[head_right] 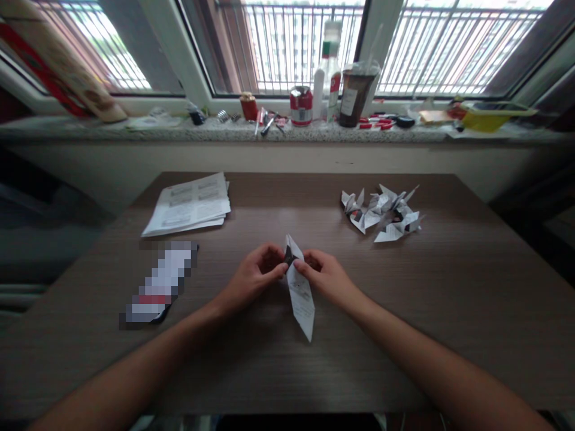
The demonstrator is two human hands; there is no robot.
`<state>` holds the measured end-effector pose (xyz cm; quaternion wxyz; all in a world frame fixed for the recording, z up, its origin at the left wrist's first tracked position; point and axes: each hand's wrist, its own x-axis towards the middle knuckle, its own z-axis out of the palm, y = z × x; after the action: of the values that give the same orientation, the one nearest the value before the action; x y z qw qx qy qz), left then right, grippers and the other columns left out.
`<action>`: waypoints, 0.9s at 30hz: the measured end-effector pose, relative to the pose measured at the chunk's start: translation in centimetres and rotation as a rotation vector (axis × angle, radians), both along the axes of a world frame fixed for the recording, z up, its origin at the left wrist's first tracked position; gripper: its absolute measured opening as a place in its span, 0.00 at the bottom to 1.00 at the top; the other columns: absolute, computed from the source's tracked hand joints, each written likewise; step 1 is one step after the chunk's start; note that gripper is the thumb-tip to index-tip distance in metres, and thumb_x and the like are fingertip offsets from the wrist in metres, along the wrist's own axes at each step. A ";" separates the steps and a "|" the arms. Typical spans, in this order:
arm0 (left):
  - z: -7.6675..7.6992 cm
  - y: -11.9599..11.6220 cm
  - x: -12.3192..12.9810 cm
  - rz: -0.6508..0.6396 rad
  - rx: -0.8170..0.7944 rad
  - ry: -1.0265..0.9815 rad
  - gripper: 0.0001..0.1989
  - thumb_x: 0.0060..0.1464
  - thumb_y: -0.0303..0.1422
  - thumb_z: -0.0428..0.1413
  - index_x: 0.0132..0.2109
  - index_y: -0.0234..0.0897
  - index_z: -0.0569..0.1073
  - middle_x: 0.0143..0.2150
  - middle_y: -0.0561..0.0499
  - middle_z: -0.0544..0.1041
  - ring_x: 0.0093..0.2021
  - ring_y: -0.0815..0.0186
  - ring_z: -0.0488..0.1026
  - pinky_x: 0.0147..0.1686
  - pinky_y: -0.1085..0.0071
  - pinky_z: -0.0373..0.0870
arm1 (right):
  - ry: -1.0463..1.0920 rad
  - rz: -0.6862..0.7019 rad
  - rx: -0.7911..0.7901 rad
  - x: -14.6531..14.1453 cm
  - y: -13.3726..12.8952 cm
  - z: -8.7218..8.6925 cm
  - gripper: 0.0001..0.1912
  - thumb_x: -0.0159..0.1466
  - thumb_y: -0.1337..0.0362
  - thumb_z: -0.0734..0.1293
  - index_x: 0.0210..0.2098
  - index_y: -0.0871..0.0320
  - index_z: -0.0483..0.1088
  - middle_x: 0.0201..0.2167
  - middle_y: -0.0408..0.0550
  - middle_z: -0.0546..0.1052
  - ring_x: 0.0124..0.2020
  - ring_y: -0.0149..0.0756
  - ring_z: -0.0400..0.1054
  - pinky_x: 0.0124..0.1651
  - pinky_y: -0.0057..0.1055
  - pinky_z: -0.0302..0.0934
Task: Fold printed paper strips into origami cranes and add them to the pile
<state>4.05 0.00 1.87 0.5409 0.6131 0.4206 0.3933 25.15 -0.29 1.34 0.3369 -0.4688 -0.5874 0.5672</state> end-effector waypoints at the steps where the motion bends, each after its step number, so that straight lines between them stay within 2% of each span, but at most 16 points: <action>1: 0.0 -0.1 0.1 -0.004 0.001 0.004 0.10 0.60 0.36 0.63 0.43 0.36 0.71 0.38 0.52 0.75 0.38 0.66 0.74 0.40 0.70 0.70 | 0.001 -0.019 0.004 -0.1 -0.1 -0.1 0.18 0.65 0.47 0.70 0.42 0.57 0.74 0.34 0.47 0.77 0.35 0.38 0.70 0.39 0.35 0.63; 8: 0.0 -0.1 0.4 0.048 -0.011 0.019 0.12 0.61 0.38 0.63 0.45 0.36 0.72 0.43 0.47 0.80 0.42 0.61 0.79 0.43 0.66 0.74 | -0.054 -0.045 0.040 -0.5 -0.4 -0.4 0.18 0.63 0.48 0.73 0.34 0.56 0.71 0.28 0.42 0.74 0.29 0.34 0.66 0.32 0.31 0.58; 19: -0.7 0.2 0.2 0.092 -0.014 -0.021 0.12 0.61 0.40 0.64 0.42 0.35 0.75 0.41 0.48 0.80 0.42 0.62 0.77 0.44 0.68 0.72 | -0.111 0.006 0.098 -0.8 -0.5 -0.3 0.14 0.63 0.53 0.73 0.32 0.56 0.71 0.28 0.41 0.73 0.28 0.33 0.64 0.31 0.31 0.56; 27: -0.4 0.2 0.3 0.134 -0.038 -0.073 0.10 0.61 0.38 0.63 0.41 0.35 0.76 0.39 0.50 0.78 0.40 0.64 0.75 0.44 0.69 0.70 | -0.070 0.002 0.028 -1.0 -0.6 0.0 0.14 0.62 0.52 0.73 0.35 0.56 0.72 0.28 0.41 0.72 0.29 0.33 0.64 0.32 0.31 0.56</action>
<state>4.33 0.15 1.48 0.5399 0.5584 0.4480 0.4427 24.14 -0.85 1.30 0.3220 -0.4829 -0.6072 0.5426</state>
